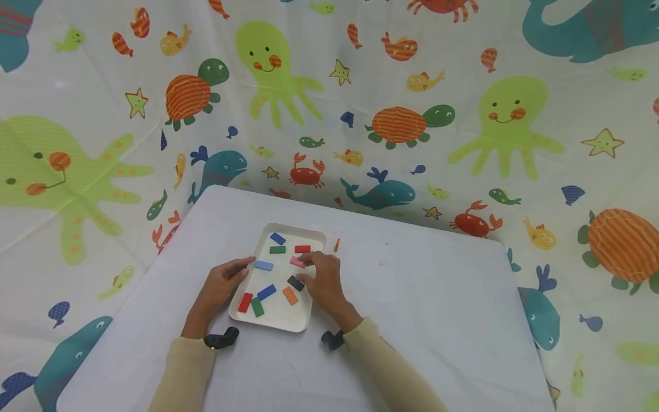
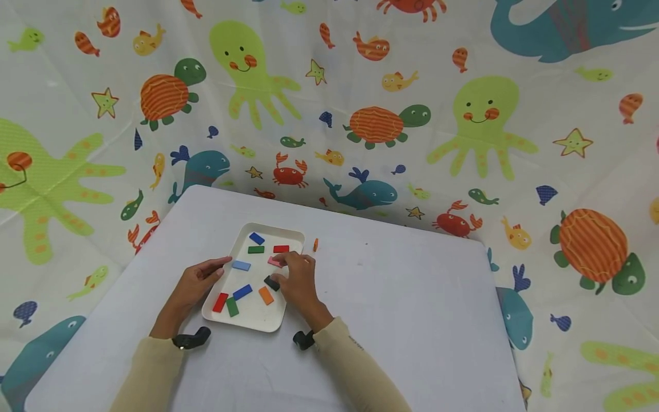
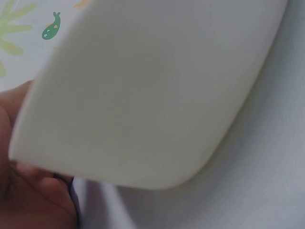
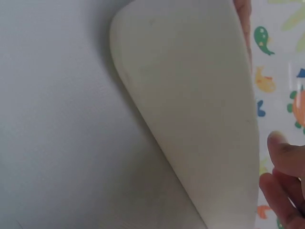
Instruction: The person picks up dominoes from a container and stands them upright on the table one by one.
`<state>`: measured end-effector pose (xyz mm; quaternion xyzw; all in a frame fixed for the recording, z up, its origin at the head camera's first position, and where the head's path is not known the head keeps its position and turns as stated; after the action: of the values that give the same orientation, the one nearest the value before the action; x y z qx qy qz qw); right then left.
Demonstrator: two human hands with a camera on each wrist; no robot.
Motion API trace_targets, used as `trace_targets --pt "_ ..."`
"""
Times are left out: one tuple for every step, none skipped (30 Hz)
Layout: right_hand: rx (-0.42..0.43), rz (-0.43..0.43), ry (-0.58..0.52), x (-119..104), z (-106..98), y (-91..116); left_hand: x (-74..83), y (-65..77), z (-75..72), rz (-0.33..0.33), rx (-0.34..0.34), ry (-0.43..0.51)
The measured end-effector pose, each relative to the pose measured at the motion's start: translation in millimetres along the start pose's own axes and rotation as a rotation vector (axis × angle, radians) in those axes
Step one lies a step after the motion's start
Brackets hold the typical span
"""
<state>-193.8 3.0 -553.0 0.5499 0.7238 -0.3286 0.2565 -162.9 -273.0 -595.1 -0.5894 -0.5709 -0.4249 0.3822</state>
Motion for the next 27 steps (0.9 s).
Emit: trace_targets --pt "-0.013 0.007 0.009 0 2 0 -0.4 0.1 -0.1 0.001 -0.001 -0.002" --pt "-0.026 0.011 0.021 0 3 1 -0.6 0.1 -0.2 0.002 0.001 0.0" --pt "-0.042 0.018 0.032 0 5 1 -1.2 0.1 -0.4 0.004 -0.002 -0.004" --pt "-0.058 0.024 0.034 -1 6 2 -1.5 0.1 -0.6 0.005 0.0 -0.001" --pt "-0.073 0.03 0.044 -1 7 2 -2.0 0.1 -0.6 0.007 0.0 -0.003" --pt "-0.088 0.037 0.053 -1 8 2 -2.2 0.0 -0.6 0.007 0.001 0.001" --pt "-0.102 0.044 0.06 -1 10 2 -2.2 0.0 -0.6 0.009 -0.001 0.002" --pt "-0.112 0.044 0.066 -1 10 2 -2.0 0.1 -0.7 0.011 -0.001 0.003" --pt "-0.122 0.047 0.074 -2 11 2 -1.7 0.1 -0.6 0.012 -0.002 0.002" --pt "-0.128 0.046 0.083 -1 13 2 -1.7 0.0 -0.4 0.011 0.0 0.003" --pt "-0.133 0.043 0.099 -1 14 1 -1.8 -0.1 -0.4 0.012 0.0 -0.002" --pt "-0.137 0.038 0.11 0 15 1 -1.9 -0.3 -0.4 0.011 0.001 -0.005" --pt "-0.141 0.031 0.12 0 16 1 -2.0 -0.4 -0.4 0.009 0.002 -0.009" --pt "-0.144 0.026 0.129 0 17 2 -2.2 -0.6 -0.3 0.008 0.003 -0.015" --pt "-0.149 0.023 0.139 1 19 2 -2.5 -0.8 -0.1 0.007 0.004 -0.021" --pt "-0.15 0.018 0.145 1 19 2 -2.7 -0.8 -0.1 0.007 0.003 -0.027" --pt "-0.155 0.019 0.155 2 20 2 -2.6 -0.8 -0.1 0.008 0.004 -0.03" --pt "-0.161 0.021 0.163 1 21 2 -2.4 -0.8 -0.1 0.009 0.003 -0.029" --pt "-0.168 0.025 0.173 2 21 2 -2.2 -0.6 -0.1 0.01 0.003 -0.027" --pt "-0.175 0.03 0.185 2 22 2 -2.2 -0.4 0.0 0.011 0.002 -0.025" --pt "-0.181 0.032 0.198 2 23 2 -2.2 -0.2 -0.1 0.011 0.002 -0.022" --pt "-0.19 0.037 0.211 3 24 2 -2.2 0.0 -0.1 0.011 0.002 -0.019" --pt "-0.199 0.039 0.225 3 24 2 -2.4 0.3 -0.2 0.01 0.002 -0.014" --pt "-0.207 0.04 0.232 3 24 2 -2.6 0.5 -0.2 0.009 0.001 -0.011" --pt "-0.216 0.041 0.24 3 25 1 -2.8 0.7 -0.2 0.006 0.002 -0.007" --pt "-0.223 0.038 0.246 3 25 1 -3.1 0.7 -0.1 0.005 0.002 -0.003" --pt "-0.23 0.035 0.248 2 24 1 -3.5 0.8 0.0 0.005 0.002 0.002"
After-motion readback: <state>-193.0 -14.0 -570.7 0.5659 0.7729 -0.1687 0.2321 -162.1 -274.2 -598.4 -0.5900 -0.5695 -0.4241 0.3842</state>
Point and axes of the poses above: each hand's wrist, its own y-axis away from the middle knuckle, its own z-axis out of the palm, x = y × z, the point moved 3 cm from there along -y, towards the middle knuckle, and after that the axes turned 6 degrees about z, right-handed, at the moved point
